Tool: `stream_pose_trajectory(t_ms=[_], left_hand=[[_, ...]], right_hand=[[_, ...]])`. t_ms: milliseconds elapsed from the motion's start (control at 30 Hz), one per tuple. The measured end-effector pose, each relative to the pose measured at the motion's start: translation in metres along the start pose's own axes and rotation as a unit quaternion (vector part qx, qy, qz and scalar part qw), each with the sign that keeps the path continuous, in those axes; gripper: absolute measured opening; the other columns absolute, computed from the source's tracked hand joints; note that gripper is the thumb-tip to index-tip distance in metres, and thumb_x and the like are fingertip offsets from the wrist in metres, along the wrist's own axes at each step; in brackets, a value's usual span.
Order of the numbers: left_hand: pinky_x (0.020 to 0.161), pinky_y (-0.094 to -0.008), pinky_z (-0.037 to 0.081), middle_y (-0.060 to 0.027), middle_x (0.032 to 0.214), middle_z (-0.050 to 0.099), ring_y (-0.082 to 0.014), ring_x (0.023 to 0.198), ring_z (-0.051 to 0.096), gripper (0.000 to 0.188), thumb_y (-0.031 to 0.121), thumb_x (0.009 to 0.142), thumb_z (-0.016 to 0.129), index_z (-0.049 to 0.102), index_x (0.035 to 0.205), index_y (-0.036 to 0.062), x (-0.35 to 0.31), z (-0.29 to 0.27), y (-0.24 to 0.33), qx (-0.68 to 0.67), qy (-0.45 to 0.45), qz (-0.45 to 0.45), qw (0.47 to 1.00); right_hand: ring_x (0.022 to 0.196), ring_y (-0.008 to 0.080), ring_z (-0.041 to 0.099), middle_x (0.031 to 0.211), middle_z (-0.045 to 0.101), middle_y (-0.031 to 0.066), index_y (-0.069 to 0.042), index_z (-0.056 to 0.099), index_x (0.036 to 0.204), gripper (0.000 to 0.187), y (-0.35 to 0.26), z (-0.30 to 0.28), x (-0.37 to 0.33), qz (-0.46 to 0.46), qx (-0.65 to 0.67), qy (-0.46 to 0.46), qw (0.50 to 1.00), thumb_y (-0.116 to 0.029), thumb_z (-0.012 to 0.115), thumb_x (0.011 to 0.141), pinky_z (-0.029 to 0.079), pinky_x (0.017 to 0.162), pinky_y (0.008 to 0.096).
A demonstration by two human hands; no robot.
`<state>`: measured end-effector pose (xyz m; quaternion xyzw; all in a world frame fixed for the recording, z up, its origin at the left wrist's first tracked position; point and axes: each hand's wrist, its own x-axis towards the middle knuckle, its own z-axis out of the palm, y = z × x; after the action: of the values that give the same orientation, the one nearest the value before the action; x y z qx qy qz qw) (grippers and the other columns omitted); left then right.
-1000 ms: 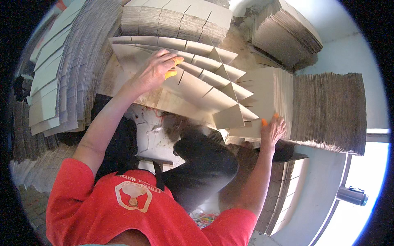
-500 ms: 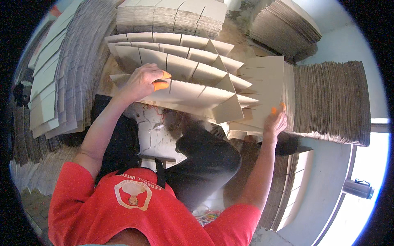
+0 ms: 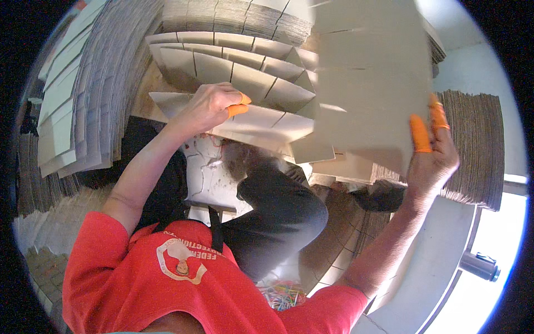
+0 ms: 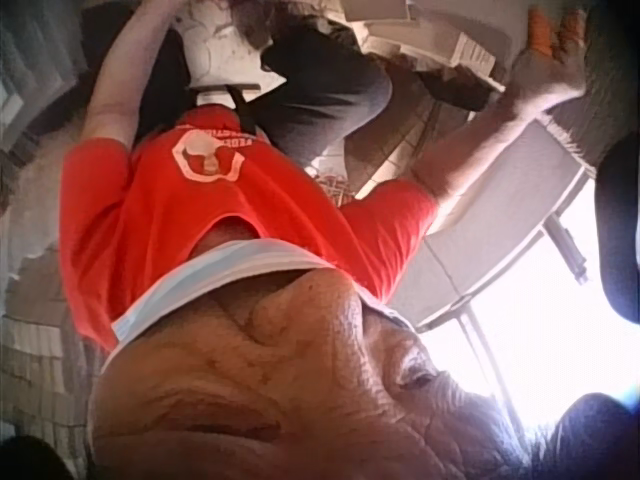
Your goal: The person assembles flat cardboard pieces by folding them along pre-scored lines and interlocking tabs to form box-like structures. They repeatedly pick up new pieces, fold them, and stack the finished units.
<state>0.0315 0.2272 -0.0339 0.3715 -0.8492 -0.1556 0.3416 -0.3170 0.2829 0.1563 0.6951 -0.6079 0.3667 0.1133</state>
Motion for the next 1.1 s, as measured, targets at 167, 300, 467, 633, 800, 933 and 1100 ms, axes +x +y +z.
stream_pose_trajectory(t_ms=[167,300,467,633,800,933,1100], left_hand=[[0.068,-0.0424,0.051,-0.0143,0.081,0.066,-0.0324,0.080,0.065,0.009,0.011,0.081,0.067,0.069,0.086,0.0040,0.000,-0.001,0.000,0.009,-0.021,-0.013,1.000],[0.058,-0.0448,0.047,-0.0133,0.065,0.058,-0.0326,0.067,0.061,0.010,0.011,0.078,0.060,0.059,0.069,0.0052,0.001,0.006,-0.004,-0.009,0.044,0.028,0.999],[0.066,-0.0427,0.051,-0.0137,0.076,0.064,-0.0330,0.077,0.065,0.008,0.013,0.081,0.065,0.067,0.083,0.0048,0.002,0.001,-0.003,0.024,-0.022,-0.006,0.999],[0.068,-0.0423,0.053,-0.0129,0.078,0.066,-0.0317,0.076,0.065,0.014,0.021,0.082,0.067,0.068,0.083,0.0068,0.013,-0.004,-0.001,0.074,-0.079,-0.040,0.993],[0.071,-0.0456,0.054,-0.0145,0.082,0.066,-0.0315,0.083,0.066,0.020,0.024,0.081,0.071,0.068,0.090,0.0067,0.042,-0.021,-0.037,0.174,0.022,0.027,0.984],[0.068,-0.0453,0.053,-0.0164,0.080,0.064,-0.0356,0.077,0.064,0.004,0.005,0.078,0.066,0.063,0.079,0.0031,0.047,-0.016,-0.058,0.182,-0.025,0.008,0.983],[0.062,-0.0464,0.050,-0.0186,0.068,0.059,-0.0400,0.072,0.063,0.005,0.001,0.074,0.063,0.059,0.071,0.0009,0.047,-0.024,-0.039,0.119,-0.089,-0.028,0.989]], right_hand=[[0.082,0.0025,0.061,0.096,0.073,0.0026,-0.012,0.065,0.127,0.046,-0.016,0.031,-0.009,0.013,0.080,-0.069,0.994,-0.006,0.076,0.082,0.053,0.074,0.0227],[0.080,0.0020,0.059,0.095,0.072,0.0022,-0.009,0.064,0.127,0.047,-0.017,0.042,-0.011,0.013,0.110,-0.045,0.993,-0.004,0.075,0.082,0.050,0.073,0.0206],[0.081,0.0029,0.060,0.096,0.073,0.0048,-0.008,0.065,0.126,0.046,-0.023,0.043,-0.010,0.032,0.066,-0.067,0.995,-0.002,0.074,0.082,0.051,0.074,0.0226],[0.077,0.0034,0.057,0.081,0.068,0.0009,-0.006,0.063,0.128,0.047,-0.023,0.065,-0.026,-0.005,0.058,-0.108,0.992,-0.001,0.073,0.082,0.050,0.071,0.0218],[0.076,0.0023,0.054,0.080,0.065,-0.0035,-0.005,0.063,0.128,0.048,-0.034,0.066,-0.026,0.005,0.099,-0.103,0.990,0.000,0.074,0.082,0.048,0.071,0.0206],[0.075,0.0024,0.051,0.082,0.063,-0.0035,-0.006,0.061,0.130,0.050,-0.026,0.059,-0.022,-0.008,0.073,-0.095,0.993,0.000,0.074,0.082,0.046,0.070,0.0192],[0.075,0.0030,0.052,0.083,0.064,-0.0031,-0.005,0.061,0.130,0.048,-0.019,0.067,-0.024,0.023,0.108,-0.143,0.984,0.000,0.072,0.083,0.046,0.071,0.0192]])
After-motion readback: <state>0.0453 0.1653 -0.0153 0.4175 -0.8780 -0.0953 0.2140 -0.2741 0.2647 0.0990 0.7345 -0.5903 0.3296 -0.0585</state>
